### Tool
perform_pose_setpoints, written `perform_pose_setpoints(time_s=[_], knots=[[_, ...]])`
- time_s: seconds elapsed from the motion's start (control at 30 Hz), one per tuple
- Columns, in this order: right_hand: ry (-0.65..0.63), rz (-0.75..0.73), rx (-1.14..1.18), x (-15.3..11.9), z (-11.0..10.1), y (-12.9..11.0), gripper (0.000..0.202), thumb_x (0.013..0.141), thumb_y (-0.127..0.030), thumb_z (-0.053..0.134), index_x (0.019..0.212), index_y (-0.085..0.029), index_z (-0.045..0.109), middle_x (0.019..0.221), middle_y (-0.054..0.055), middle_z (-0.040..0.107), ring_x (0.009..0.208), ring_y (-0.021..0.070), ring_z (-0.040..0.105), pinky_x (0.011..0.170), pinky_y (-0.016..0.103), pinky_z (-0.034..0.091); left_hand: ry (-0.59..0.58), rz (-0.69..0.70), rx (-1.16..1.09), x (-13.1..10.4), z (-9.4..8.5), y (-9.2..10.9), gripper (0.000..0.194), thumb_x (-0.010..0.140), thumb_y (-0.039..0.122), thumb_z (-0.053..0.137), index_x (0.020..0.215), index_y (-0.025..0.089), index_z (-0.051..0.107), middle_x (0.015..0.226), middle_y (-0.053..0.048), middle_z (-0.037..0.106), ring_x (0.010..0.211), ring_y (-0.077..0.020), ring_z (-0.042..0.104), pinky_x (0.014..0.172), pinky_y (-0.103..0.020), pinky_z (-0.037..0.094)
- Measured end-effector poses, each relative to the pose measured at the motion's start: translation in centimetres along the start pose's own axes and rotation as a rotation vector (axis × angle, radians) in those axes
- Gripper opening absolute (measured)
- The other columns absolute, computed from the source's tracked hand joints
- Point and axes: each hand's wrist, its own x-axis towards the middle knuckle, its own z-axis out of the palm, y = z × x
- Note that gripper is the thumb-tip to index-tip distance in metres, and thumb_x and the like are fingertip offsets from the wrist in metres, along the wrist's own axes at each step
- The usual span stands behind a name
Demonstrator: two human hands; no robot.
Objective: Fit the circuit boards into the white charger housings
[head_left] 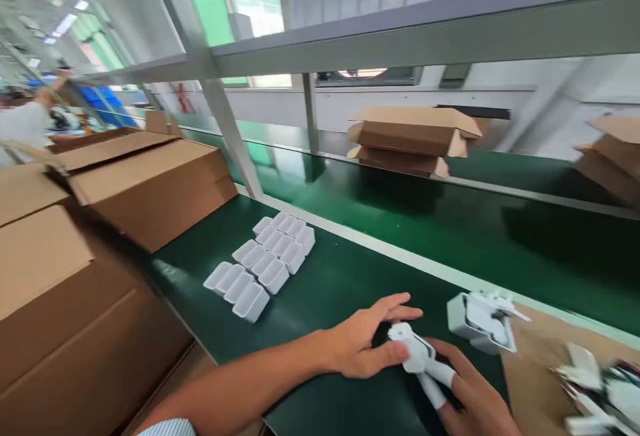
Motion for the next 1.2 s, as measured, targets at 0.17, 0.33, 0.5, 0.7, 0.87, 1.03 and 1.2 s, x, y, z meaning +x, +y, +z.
perform_pose_setpoints(time_s=[0.17, 0.33, 0.5, 0.7, 0.87, 1.03, 1.2], knots=[[0.087, -0.009, 0.003, 1.8, -0.8, -2.5, 0.028, 0.094, -0.007, 0.054, 0.113, -0.024, 0.066, 0.117, 0.012, 0.071, 0.098, 0.0203, 0.074, 0.079, 0.029, 0.064, 0.06, 0.091, 0.068, 0.0, -0.1, -0.6, 0.069, 0.104, 0.047, 0.053, 0.163, 0.029, 0.021, 0.154, -0.017, 0.054, 0.138, -0.0296, 0.058, 0.113, -0.051, 0.049], [0.017, 0.038, 0.025, 1.3, -0.8, -2.9, 0.029, 0.093, -0.004, 0.053, 0.113, -0.022, 0.063, 0.115, 0.013, 0.069, 0.096, 0.0219, 0.072, 0.076, 0.033, 0.063, 0.177, 0.351, 0.274, 0.3, 0.1, -0.5, 0.062, 0.098, 0.044, 0.065, 0.153, 0.025, 0.043, 0.138, -0.017, 0.063, 0.122, -0.0288, 0.066, 0.099, -0.045, 0.058], [0.017, 0.078, 0.052, 0.9, -0.2, -2.5, 0.03, 0.099, -0.011, 0.056, 0.126, -0.022, 0.056, 0.112, 0.011, 0.07, 0.095, 0.0221, 0.071, 0.08, 0.036, 0.063, 0.307, 0.289, 0.343, 0.6, 0.4, -0.1, 0.015, 0.097, 0.011, 0.058, 0.106, 0.021, 0.064, 0.103, -0.007, 0.067, 0.093, -0.0169, 0.069, 0.083, -0.032, 0.06], [-0.019, 0.093, 0.025, 0.7, -0.1, -2.5, 0.031, 0.1, -0.013, 0.056, 0.129, -0.023, 0.054, 0.116, 0.011, 0.069, 0.099, 0.023, 0.07, 0.082, 0.037, 0.063, 0.336, 0.249, 0.312, 0.5, 0.5, -0.3, 0.015, 0.093, 0.009, 0.062, 0.097, 0.022, 0.058, 0.097, -0.003, 0.063, 0.084, -0.0141, 0.067, 0.075, -0.028, 0.057], [-0.127, 0.082, -0.082, 1.0, -0.4, -2.9, 0.026, 0.097, -0.011, 0.055, 0.121, -0.021, 0.059, 0.112, 0.011, 0.069, 0.094, 0.024, 0.068, 0.076, 0.037, 0.062, 0.335, 0.229, 0.313, 0.5, 0.4, -0.5, 0.015, 0.092, 0.009, 0.062, 0.096, 0.022, 0.056, 0.096, -0.003, 0.063, 0.083, -0.0137, 0.067, 0.074, -0.027, 0.056], [-0.052, 0.125, -0.022, 0.8, -0.3, -2.7, 0.031, 0.099, -0.016, 0.059, 0.129, -0.022, 0.057, 0.114, 0.01, 0.069, 0.095, 0.0223, 0.07, 0.078, 0.035, 0.062, 0.347, 0.241, 0.32, 0.7, 0.2, -0.3, 0.012, 0.092, 0.011, 0.061, 0.093, 0.022, 0.056, 0.093, -0.003, 0.064, 0.08, -0.0138, 0.066, 0.071, -0.026, 0.055], [-0.041, 0.092, -0.012, 0.3, 0.1, -2.5, 0.028, 0.1, -0.015, 0.054, 0.127, -0.021, 0.059, 0.123, 0.014, 0.067, 0.104, 0.0236, 0.069, 0.083, 0.036, 0.064, 0.33, 0.236, 0.312, 0.7, 0.1, -0.7, 0.008, 0.096, 0.016, 0.06, 0.093, 0.022, 0.056, 0.093, -0.002, 0.064, 0.082, -0.0136, 0.065, 0.073, -0.026, 0.055]])
